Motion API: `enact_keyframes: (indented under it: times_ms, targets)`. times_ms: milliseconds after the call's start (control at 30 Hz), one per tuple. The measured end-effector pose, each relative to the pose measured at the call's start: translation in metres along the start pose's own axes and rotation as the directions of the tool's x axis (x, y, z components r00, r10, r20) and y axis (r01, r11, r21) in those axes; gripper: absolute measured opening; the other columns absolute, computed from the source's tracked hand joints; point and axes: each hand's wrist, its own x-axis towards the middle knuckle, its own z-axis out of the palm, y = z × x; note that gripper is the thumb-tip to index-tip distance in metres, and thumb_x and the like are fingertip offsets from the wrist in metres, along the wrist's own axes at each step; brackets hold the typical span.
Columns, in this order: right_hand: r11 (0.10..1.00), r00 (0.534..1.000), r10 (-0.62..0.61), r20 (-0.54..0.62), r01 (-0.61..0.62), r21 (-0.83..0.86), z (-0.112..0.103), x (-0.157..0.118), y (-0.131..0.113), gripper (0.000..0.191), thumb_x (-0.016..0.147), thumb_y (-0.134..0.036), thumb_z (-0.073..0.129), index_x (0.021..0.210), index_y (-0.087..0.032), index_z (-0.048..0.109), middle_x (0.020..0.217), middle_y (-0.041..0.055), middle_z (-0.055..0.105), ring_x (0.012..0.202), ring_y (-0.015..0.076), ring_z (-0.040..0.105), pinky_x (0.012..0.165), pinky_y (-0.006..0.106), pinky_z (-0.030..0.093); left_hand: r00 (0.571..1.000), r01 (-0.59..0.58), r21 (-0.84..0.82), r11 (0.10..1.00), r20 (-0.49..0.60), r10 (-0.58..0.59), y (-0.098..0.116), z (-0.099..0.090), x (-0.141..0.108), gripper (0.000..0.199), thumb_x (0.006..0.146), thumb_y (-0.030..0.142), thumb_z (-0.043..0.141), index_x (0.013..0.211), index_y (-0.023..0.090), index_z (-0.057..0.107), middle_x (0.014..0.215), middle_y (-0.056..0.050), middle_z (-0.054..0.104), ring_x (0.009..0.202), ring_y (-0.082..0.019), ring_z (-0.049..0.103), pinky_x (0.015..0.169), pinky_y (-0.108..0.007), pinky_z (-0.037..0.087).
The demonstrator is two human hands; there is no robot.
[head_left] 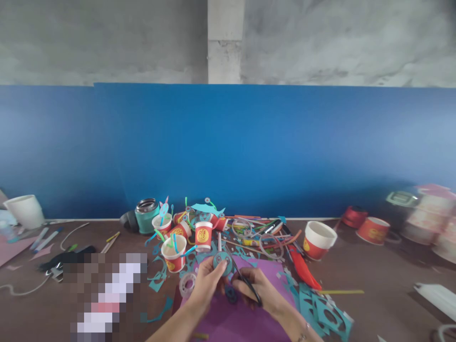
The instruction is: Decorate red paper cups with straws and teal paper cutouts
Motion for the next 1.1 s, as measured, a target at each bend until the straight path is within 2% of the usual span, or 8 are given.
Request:
enact_keyframes:
  times_ms: [200,433,600,700,1100]
  targets:
    - [0.998,1.000,0.007,-0.010,-0.007,-0.066,-0.0006,-0.0007,-0.0034,0.036,0.076,-0.048,0.063,0.071,-0.012,0.064,0.043,-0.0063,0.045,0.036,0.0049,0.037,0.036,0.016,0.026,1.000,0.013,0.008,1.000,-0.014,-0.012,0.0009,0.0004,0.0001,0.054,0.059,0.068,0.068,0.060,0.017,0.051,0.040,0.005,0.050,0.030,-0.006,0.039,0.033,-0.019,0.029]
    - [0.998,1.000,0.024,-0.013,-0.025,-0.053,0.0002,-0.0004,-0.0018,0.035,0.076,-0.047,0.064,0.074,-0.013,0.063,0.043,-0.0076,0.043,0.035,0.0049,0.037,0.035,0.016,0.027,0.998,0.013,0.002,1.000,-0.057,-0.013,0.0028,0.0006,-0.0001,0.053,0.057,0.067,0.070,0.059,0.018,0.051,0.039,0.006,0.046,0.033,-0.006,0.036,0.034,-0.019,0.027]
    - [0.999,0.999,0.034,-0.001,-0.034,0.014,0.0016,-0.0007,-0.0011,0.042,0.073,-0.055,0.064,0.077,-0.013,0.063,0.045,-0.0057,0.049,0.037,0.0062,0.043,0.036,0.016,0.030,1.000,-0.002,0.011,1.000,-0.014,0.002,-0.0014,-0.0013,0.0017,0.053,0.058,0.066,0.071,0.059,0.017,0.052,0.040,0.005,0.047,0.032,-0.005,0.036,0.033,-0.019,0.028]
    - [1.000,1.000,0.015,-0.003,-0.015,-0.002,0.0010,-0.0012,-0.0023,0.042,0.073,-0.055,0.064,0.073,-0.013,0.062,0.045,-0.0056,0.048,0.036,0.0056,0.041,0.036,0.016,0.028,1.000,0.007,0.019,1.000,0.007,-0.007,-0.0027,-0.0019,0.0030,0.053,0.057,0.067,0.071,0.058,0.017,0.051,0.040,0.005,0.047,0.030,-0.005,0.035,0.032,-0.019,0.027]
    - [0.998,0.999,0.038,0.002,-0.038,-0.059,-0.0016,-0.0018,-0.0032,0.035,0.075,-0.048,0.064,0.070,-0.014,0.060,0.041,-0.0081,0.042,0.033,0.0051,0.037,0.034,0.016,0.027,0.999,0.027,0.039,0.999,-0.031,-0.026,-0.0033,-0.0029,0.0023,0.050,0.060,0.064,0.068,0.060,0.018,0.050,0.042,0.007,0.043,0.034,-0.005,0.033,0.034,-0.019,0.022]
